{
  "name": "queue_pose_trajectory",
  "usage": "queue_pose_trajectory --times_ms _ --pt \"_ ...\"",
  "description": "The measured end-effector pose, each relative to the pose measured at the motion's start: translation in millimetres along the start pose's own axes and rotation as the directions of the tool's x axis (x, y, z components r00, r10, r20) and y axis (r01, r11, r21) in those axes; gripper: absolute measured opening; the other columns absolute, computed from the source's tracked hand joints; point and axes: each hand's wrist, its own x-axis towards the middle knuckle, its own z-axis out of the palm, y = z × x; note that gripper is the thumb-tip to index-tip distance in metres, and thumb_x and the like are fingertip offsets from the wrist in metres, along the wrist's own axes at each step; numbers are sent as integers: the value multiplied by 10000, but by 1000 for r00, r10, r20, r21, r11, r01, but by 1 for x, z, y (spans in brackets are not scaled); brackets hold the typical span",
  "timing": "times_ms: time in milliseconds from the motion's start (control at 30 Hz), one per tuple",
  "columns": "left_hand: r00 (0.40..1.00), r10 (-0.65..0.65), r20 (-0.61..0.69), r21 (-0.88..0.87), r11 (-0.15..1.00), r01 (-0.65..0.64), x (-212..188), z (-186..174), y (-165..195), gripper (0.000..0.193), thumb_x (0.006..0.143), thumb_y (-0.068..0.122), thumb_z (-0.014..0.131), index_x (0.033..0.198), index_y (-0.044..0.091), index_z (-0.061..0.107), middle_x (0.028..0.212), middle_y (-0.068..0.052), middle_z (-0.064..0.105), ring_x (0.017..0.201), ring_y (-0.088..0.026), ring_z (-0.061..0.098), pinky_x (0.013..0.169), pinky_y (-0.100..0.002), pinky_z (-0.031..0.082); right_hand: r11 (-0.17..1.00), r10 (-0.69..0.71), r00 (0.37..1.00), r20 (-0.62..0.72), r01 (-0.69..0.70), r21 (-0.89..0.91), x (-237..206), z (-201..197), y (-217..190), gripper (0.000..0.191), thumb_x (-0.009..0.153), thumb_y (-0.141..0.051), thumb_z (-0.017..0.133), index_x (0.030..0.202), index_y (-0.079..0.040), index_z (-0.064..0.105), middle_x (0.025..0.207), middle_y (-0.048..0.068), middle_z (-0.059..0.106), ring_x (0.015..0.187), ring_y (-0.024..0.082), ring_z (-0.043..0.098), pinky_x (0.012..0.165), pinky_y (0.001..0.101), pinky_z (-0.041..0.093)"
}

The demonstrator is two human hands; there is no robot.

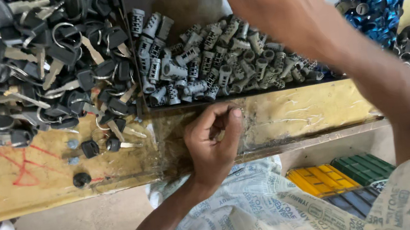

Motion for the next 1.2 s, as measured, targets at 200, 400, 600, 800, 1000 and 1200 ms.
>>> queue_pose_trajectory --times_ms 200,400,600,800,1000,1200 --pt "970 -241 27 -347 908 235 -13 3 9 137 1080 96 641 1052 -21 708 752 8 645 599 -7 525 497 -210 391 965 -22 982 -190 71 254 -109 -14 -93 198 896 56 804 1002 77 638 858 132 695 646 158 662 494 285 504" --pt "932 -357 63 -584 744 324 -21 17 16 129 1047 38 635 1090 -69 690 889 -54 696 681 -50 594 487 -207 402 993 -36 896 -443 81 84 -136 21 -111 254 817 157 797 961 156 588 798 177 652 666 260 674 560 361 559" --pt "927 -361 101 -588 730 348 -24 18 16 136 1063 27 638 1127 -80 694 875 -55 702 669 -28 585 511 -191 423 998 49 883 -467 -25 59 -154 26 -114 241 811 178 776 959 156 588 793 171 653 667 263 670 561 365 560" --pt "977 -202 69 -494 844 210 -19 15 6 129 1038 43 660 1104 -44 727 830 -71 737 559 -38 570 441 -217 419 980 40 853 -521 67 186 -142 25 -103 234 801 191 779 980 81 675 817 183 700 663 208 709 533 289 569" --pt "982 -17 189 188 982 -20 6 -7 33 124 1019 87 690 1087 9 760 858 -35 741 617 -35 591 502 -216 450 928 235 939 -250 -141 344 -144 6 -97 278 770 96 785 1038 95 712 898 166 713 761 255 714 652 333 559" --pt "929 -169 328 91 985 148 20 -34 40 133 969 125 711 986 13 781 739 -15 723 550 -21 562 472 -213 421 850 255 961 112 -277 448 -125 -6 -85 244 767 -46 875 999 -33 798 826 83 759 691 164 707 604 314 555"
